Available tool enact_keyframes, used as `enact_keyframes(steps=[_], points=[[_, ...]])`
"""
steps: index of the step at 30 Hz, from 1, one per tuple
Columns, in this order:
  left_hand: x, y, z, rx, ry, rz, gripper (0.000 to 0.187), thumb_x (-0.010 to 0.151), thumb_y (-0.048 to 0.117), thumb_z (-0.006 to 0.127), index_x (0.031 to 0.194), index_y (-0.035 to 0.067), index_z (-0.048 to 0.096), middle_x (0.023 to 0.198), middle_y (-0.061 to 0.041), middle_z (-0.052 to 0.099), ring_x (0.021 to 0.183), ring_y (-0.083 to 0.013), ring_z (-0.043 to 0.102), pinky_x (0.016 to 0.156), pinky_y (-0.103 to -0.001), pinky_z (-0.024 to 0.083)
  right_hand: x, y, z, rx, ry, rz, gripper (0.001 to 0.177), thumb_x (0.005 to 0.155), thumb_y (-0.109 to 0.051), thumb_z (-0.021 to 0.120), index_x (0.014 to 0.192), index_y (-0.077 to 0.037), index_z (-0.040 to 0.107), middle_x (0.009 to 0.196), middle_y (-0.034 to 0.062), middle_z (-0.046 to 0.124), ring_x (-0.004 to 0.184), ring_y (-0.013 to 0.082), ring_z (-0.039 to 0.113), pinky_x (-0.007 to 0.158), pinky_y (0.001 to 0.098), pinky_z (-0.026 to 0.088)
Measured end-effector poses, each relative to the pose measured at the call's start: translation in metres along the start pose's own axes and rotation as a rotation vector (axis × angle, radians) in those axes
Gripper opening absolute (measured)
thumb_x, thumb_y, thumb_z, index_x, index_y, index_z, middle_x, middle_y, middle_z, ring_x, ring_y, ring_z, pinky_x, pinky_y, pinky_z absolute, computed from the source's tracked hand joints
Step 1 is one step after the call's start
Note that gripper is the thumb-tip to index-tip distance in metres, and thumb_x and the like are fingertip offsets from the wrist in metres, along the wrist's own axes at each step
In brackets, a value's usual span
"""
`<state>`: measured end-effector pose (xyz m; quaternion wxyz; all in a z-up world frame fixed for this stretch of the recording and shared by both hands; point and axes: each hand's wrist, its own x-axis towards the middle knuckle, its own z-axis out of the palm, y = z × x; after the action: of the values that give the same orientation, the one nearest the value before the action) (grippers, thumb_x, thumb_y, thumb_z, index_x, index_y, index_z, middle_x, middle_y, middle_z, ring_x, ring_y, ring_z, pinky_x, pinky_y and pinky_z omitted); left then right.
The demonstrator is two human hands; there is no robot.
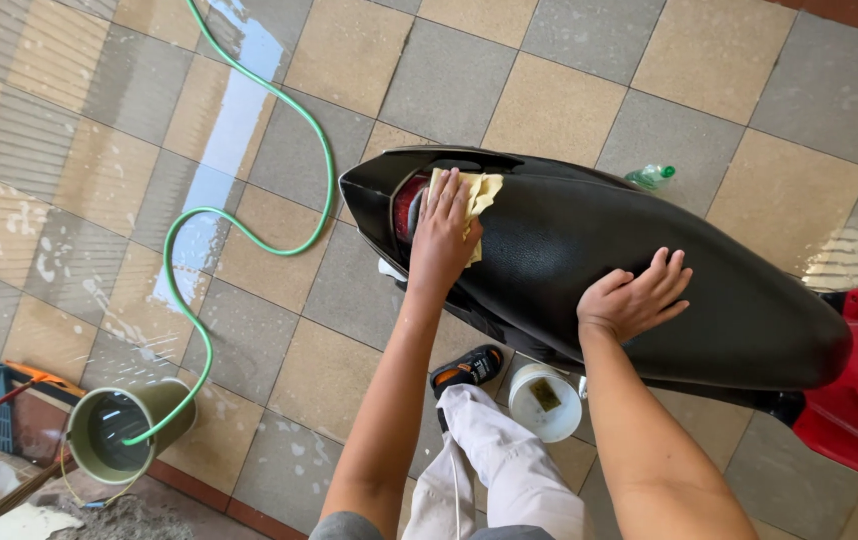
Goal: Wiping down a motorcycle with a wet cloth.
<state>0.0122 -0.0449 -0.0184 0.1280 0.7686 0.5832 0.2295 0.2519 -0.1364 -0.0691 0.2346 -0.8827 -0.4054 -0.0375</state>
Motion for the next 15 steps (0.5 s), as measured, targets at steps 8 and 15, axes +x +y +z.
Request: enact_keyframes(steps=[8,15], points=[[-0.088,0.035,0.015,0.082,0.106,-0.102,0.065,0.092,0.011,0.062,0.151,-0.007,0.042,0.161,-0.026,0.038,0.154,-0.0379,0.031,0.126,-0.052,0.029,0.000,-0.001,0.002,0.001,0.003,0.017,0.061,0.091,-0.016,0.048,0.150,-0.005,0.050,0.164,0.0153,0.041,0.154,0.0410,0.030,0.120,0.0719,0.015],[-0.073,0.034,0.022,0.093,0.139,-0.218,0.058,0.099,0.013,0.056,0.151,-0.007,0.042,0.163,-0.026,0.036,0.156,-0.0372,0.029,0.126,-0.054,0.025,0.000,0.002,0.004,-0.019,0.012,0.023,0.061,0.090,-0.016,0.050,0.150,-0.007,0.050,0.164,0.0132,0.042,0.154,0.0397,0.032,0.121,0.0707,0.016]])
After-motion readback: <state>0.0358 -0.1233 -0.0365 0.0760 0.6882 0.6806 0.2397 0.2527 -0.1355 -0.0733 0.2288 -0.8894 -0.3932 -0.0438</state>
